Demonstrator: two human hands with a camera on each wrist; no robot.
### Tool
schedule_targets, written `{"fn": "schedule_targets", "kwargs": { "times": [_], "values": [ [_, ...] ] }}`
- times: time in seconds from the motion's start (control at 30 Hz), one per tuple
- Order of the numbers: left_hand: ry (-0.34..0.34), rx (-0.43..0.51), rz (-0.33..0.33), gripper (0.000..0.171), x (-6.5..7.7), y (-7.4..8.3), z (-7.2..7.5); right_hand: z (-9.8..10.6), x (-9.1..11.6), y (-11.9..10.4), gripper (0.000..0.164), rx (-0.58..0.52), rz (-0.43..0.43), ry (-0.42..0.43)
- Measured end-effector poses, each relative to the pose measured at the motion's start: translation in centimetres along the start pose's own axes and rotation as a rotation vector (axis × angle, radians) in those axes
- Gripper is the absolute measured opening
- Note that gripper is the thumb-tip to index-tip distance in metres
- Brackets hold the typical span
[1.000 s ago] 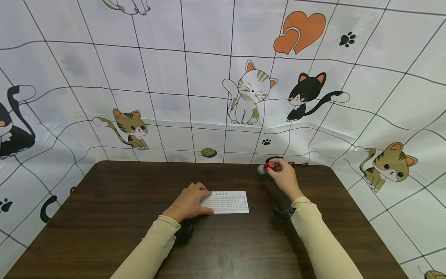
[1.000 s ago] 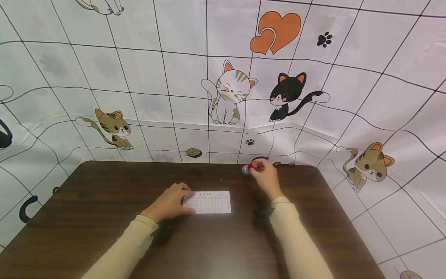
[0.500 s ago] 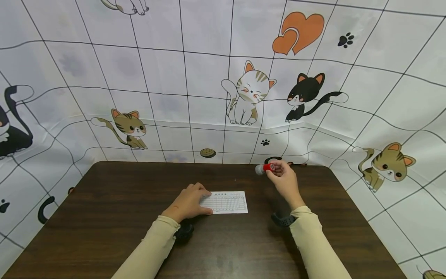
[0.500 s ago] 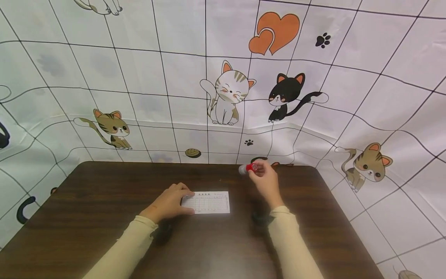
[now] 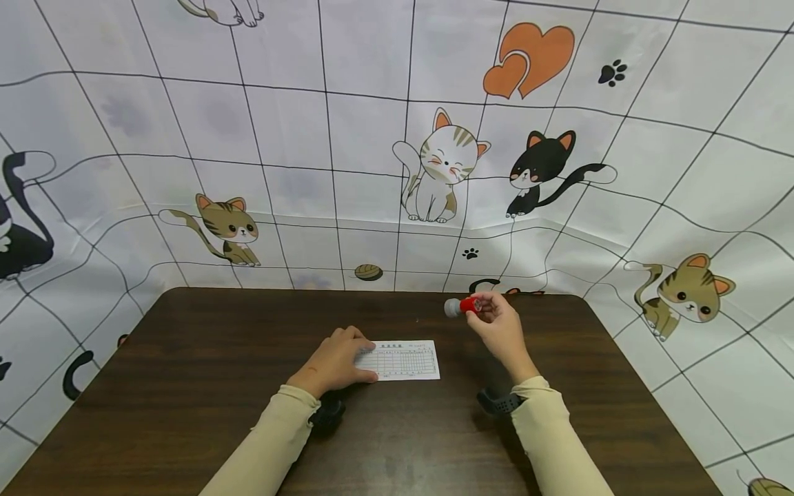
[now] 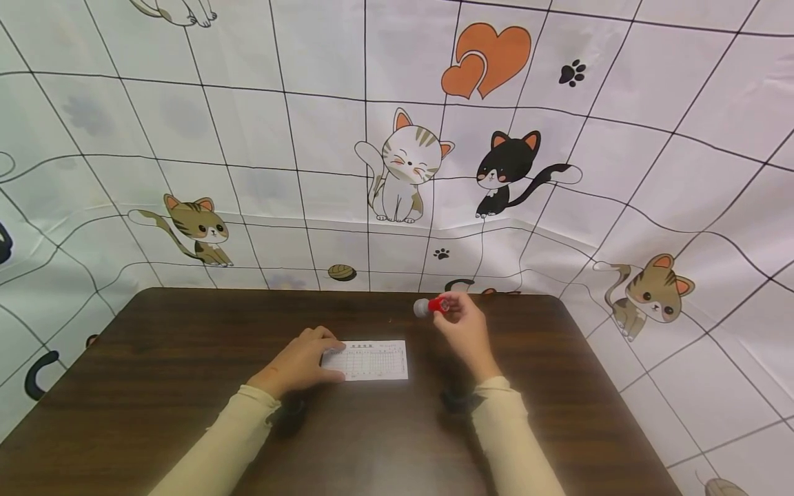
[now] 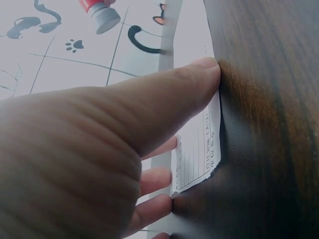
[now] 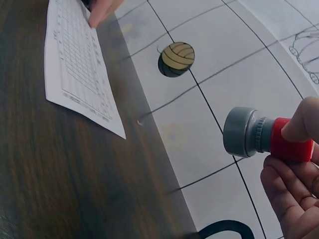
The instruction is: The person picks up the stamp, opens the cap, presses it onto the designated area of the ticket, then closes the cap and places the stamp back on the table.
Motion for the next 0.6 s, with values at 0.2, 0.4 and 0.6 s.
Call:
{"fn": "schedule_targets", "kwargs": {
  "times": [0.2,0.4,0.6],
  "values": [
    [-0.001,0.0,0.002,0.059,0.1,0.1,0.1,-0.6,0.4,-1.0,0.03,0.007,0.057,-0.026],
    [-0.001,0.0,0.005,0.058,0.2,0.1,0.2,-1.2,0.6,-1.8,0.031,-0.01,0.079,-0.059],
    [-0.002,0.002,-0.012,0.058,0.2,0.2,0.2,-1.6,1.0,-3.1,0.033,0.007,0.081,-0.072]
  ]
}}
Point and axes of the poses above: each hand's wrist, its own x-axis away from the middle knuckle, its own z-axis out of the back of the hand, y = z × x, the point moved 9 cm from there along -x, towards the middle knuckle, and after that the axes turned 5 degrees about x, right-handed, at the moved point
